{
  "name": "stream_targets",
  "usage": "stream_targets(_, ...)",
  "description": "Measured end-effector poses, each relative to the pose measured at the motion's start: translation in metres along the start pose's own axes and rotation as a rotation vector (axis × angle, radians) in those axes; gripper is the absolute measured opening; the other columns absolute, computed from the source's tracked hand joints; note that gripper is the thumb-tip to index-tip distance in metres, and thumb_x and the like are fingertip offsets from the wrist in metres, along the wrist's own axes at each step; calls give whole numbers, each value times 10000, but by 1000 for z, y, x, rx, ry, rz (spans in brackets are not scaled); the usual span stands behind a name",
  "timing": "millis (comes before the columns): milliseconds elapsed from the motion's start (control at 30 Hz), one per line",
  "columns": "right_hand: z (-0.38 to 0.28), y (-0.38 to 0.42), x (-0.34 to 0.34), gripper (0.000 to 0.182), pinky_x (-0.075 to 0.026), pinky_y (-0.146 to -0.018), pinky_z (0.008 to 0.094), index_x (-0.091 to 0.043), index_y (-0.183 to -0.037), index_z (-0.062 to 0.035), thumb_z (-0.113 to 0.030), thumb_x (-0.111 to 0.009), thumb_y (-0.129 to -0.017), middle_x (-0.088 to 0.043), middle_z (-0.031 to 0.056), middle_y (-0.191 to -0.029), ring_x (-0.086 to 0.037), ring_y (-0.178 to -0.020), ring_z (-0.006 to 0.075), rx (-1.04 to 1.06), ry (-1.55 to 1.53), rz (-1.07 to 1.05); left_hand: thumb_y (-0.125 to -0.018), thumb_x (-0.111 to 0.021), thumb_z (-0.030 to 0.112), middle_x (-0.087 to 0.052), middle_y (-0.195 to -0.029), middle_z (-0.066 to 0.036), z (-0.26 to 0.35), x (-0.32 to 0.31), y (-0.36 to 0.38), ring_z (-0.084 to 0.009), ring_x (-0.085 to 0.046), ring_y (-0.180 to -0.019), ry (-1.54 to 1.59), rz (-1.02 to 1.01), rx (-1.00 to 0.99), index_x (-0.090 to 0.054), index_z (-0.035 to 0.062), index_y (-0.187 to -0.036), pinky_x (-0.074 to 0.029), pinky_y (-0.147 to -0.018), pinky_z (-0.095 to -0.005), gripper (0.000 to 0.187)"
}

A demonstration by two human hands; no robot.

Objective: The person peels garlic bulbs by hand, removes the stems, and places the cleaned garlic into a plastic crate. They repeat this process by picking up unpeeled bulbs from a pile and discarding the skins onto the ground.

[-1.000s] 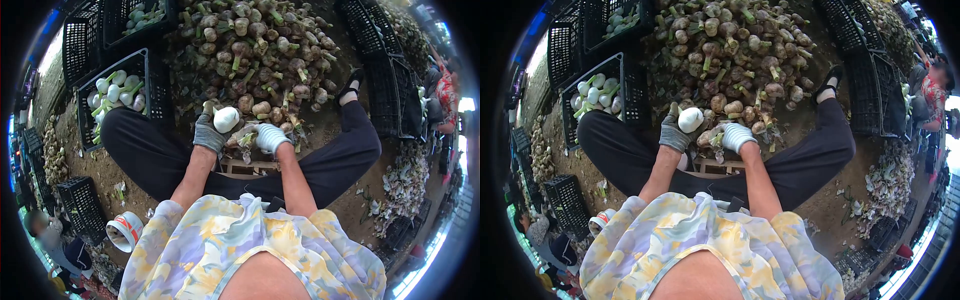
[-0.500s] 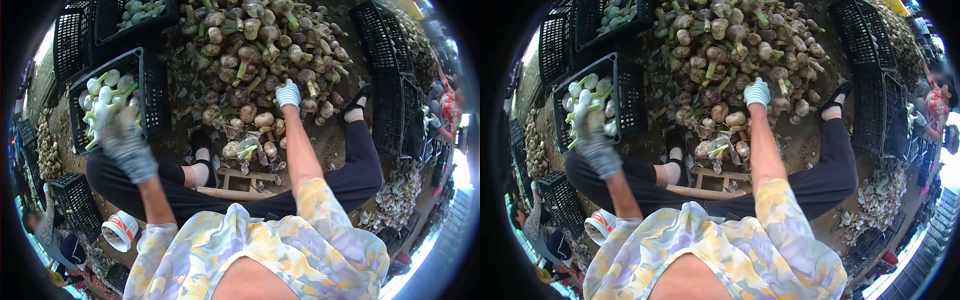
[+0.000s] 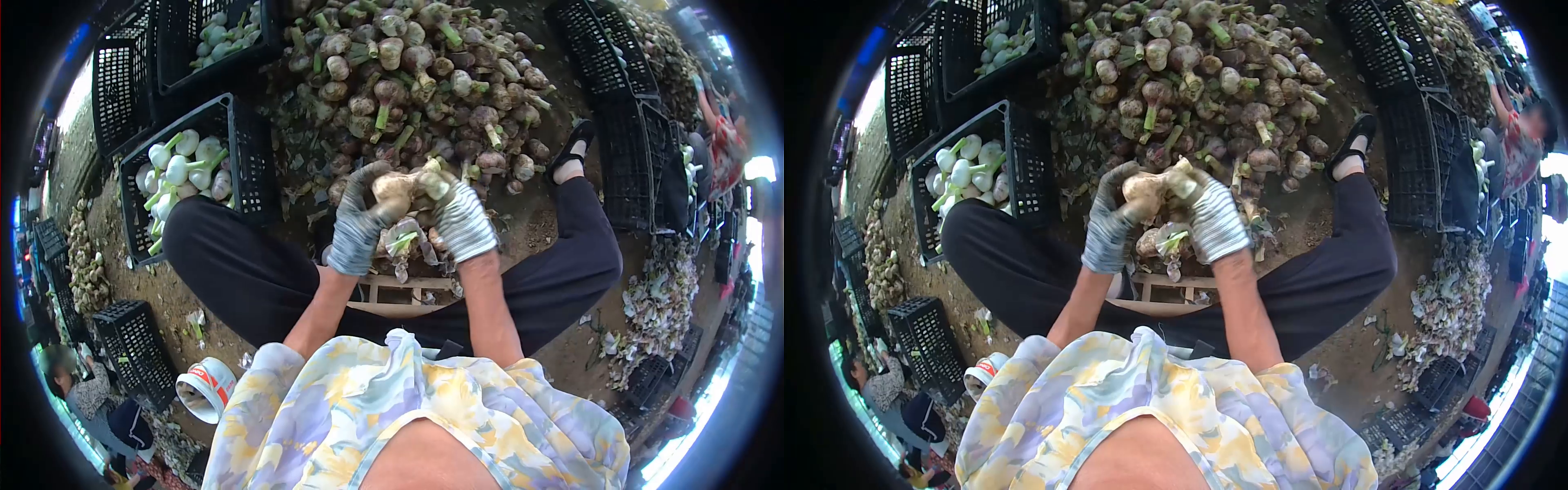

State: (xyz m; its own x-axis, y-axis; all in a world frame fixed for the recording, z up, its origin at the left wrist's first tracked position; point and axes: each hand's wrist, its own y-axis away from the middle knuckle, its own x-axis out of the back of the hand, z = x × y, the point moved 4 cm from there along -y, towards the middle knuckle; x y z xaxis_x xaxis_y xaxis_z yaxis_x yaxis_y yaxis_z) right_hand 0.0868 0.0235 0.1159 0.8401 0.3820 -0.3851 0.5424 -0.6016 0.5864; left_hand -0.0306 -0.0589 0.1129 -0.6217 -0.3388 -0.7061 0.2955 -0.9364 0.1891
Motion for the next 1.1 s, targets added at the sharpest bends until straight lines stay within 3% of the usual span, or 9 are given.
stream_targets(67, 13, 5, -16, 358, -470, -577, 227, -605, -972, -46, -333, -661, -765, -597, 17, -828, -558, -692, 93, 78, -184, 18, -731, -711, 149, -498, -1122, -85, 1, -11, 10, -177, -485, -1046, -668, 82, -314, -429, 44, -1203, -413, -915, -307, 560)
stream_targets(267, 19, 24, 2, 193, -446, -540, 222, -624, -929, -43, -192, -620, -806, -590, 1, -767, -535, -641, 78, 124, -115, 135, -813, -641, 257, -488, -1155, -70, -16, -17, 20, -169, -480, -1055, -418, 127, -266, -434, 40, -1196, -402, -931, -305, 487)
stream_targets(467, 30, 28, 30, 178, -440, -585, 212, -618, -956, 4, -55, -588, -792, -605, 24, -795, -521, -686, 65, 405, 178, 257, -841, -566, 384, -593, -983, -101, -49, -2, 19, -193, -601, -853, 76, 175, 330, -518, 34, -1089, -536, -643, -317, 432)
stream_targets(533, 28, 34, 32, 184, -444, -601, 212, -615, -964, 9, -40, -583, -790, -610, 29, -806, -522, -705, 64, 548, 339, 277, -838, -562, 399, -617, -923, -91, -56, -3, 20, -199, -617, -769, 58, 266, 320, -542, 37, -1048, -527, -601, -302, 418)
stream_targets(667, 23, 44, 29, 242, -503, -625, 243, -581, -1017, -40, -85, -585, -779, -601, 34, -895, -580, -754, 112, 180, -203, -52, -813, -620, 291, -596, -944, -82, -30, -15, 21, -195, -591, -837, -184, 160, 92, -538, 39, -1051, -497, -747, -308, 357)
stream_targets(867, 23, 41, 29, 199, -526, -687, 307, -562, -944, -36, -27, -565, -745, -596, 46, -869, -592, -771, 171, 140, -384, -150, -733, -685, 104, -559, -992, -44, 4, -58, 37, -146, -525, -905, -1172, -136, -606, -534, 40, -1055, -429, -829, -266, 361)
stream_targets(933, 28, 40, 30, 204, -528, -686, 312, -564, -933, -39, -2, -561, -732, -595, 40, -862, -593, -775, 172, 184, -345, -202, -730, -686, 100, -552, -1003, -36, 2, -51, 40, -128, -512, -922, -1210, -153, -602, -533, 44, -1066, -427, -842, -270, 373)
stream_targets(1000, 28, 42, 24, 175, -519, -694, 298, -574, -929, -53, -33, -580, -756, -591, 30, -853, -588, -768, 156, 199, -397, -256, -735, -682, 102, -548, -1020, -42, -7, -33, 38, -130, -515, -933, -720, -38, -252, -532, 43, -1074, -430, -851, -276, 375)
stream_targets(1100, 29, 41, 15, 182, -484, -677, 250, -615, -955, -76, -159, -634, -794, -604, 11, -864, -573, -755, 109, 202, -435, -40, -747, -678, 127, -550, -1025, -49, -12, -31, 37, -136, -521, -941, -691, -9, -204, -524, 41, -1091, -435, -853, -281, 387)
